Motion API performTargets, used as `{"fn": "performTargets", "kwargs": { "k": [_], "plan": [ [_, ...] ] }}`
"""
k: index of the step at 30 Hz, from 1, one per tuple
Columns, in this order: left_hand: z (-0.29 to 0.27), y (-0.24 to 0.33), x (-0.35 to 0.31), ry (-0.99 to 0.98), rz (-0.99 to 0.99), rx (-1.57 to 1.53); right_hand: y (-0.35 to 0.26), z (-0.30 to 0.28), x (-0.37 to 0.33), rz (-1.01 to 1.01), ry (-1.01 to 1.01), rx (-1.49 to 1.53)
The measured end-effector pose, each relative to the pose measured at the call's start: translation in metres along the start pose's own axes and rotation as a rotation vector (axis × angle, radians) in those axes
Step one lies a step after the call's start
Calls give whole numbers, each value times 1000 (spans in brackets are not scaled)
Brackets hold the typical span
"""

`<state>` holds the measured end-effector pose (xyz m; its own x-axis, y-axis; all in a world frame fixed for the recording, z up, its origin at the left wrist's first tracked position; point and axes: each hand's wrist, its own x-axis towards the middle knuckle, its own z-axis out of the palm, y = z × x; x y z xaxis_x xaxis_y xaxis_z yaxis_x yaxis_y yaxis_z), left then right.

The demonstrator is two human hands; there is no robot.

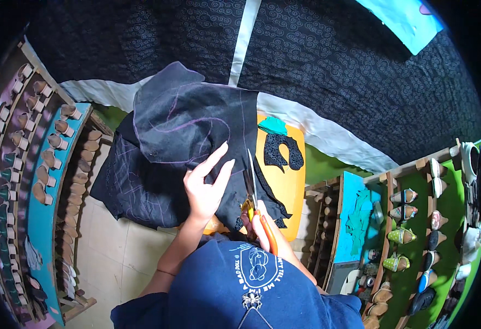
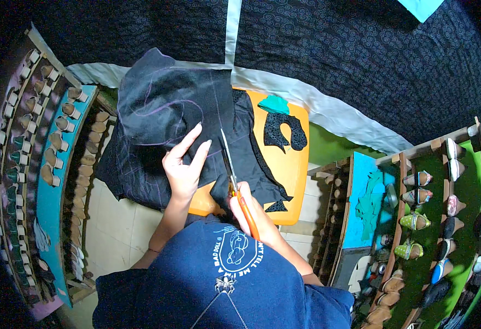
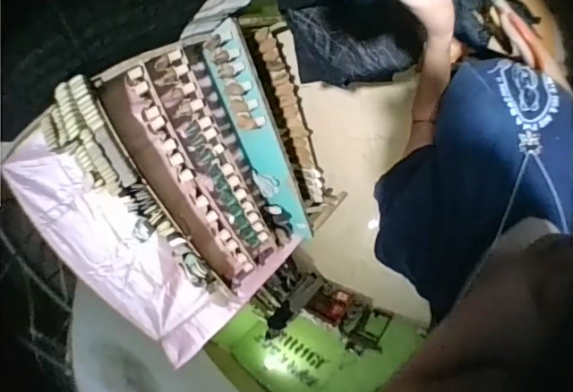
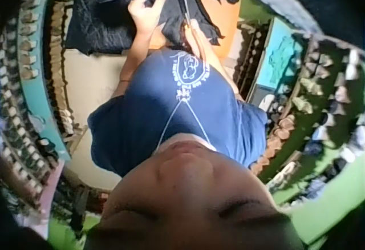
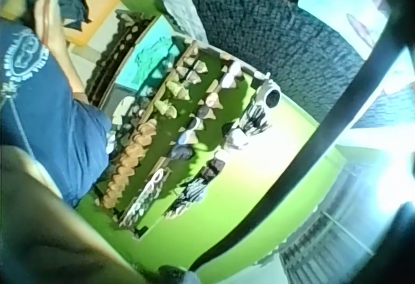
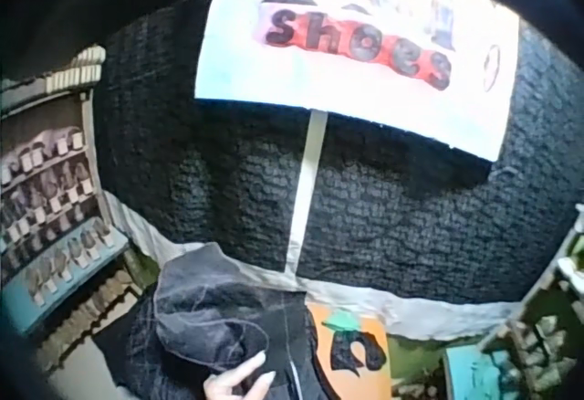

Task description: The person uses orange-handled scissors to cut a black patterned fabric laid on a yellow table. They follow purple chalk lines to cut out shapes, occasionally lifting and repositioning the fabric to continue cutting along the marked outlines.

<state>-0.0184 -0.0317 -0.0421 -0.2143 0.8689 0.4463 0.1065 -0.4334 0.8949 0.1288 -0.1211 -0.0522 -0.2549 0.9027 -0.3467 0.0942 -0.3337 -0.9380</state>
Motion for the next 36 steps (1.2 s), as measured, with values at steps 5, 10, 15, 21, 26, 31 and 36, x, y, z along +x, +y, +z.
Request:
{"fn": "performTargets", "kwargs": {
  "k": [5,10,15,21,26,31,36],
  "plan": [
    [-5,3,-4,-2,33,-3,-3,2,2,-42,19,-49],
    [-3,8,-2,16,78,1,-10,5,-3,-58,90,-63],
    [-3,8,-3,14,85,-8,-11,7,-4,-114,135,-127],
    [-9,10,-4,15,69,12,7,7,11,-170,103,-161],
    [-9,12,-4,22,99,13,4,10,9,-164,141,-196],
    [-7,16,-7,7,62,-1,8,7,7,-145,168,-208],
    [-9,19,-7,-19,75,1,5,9,4,-217,175,-234]
  ]
}}
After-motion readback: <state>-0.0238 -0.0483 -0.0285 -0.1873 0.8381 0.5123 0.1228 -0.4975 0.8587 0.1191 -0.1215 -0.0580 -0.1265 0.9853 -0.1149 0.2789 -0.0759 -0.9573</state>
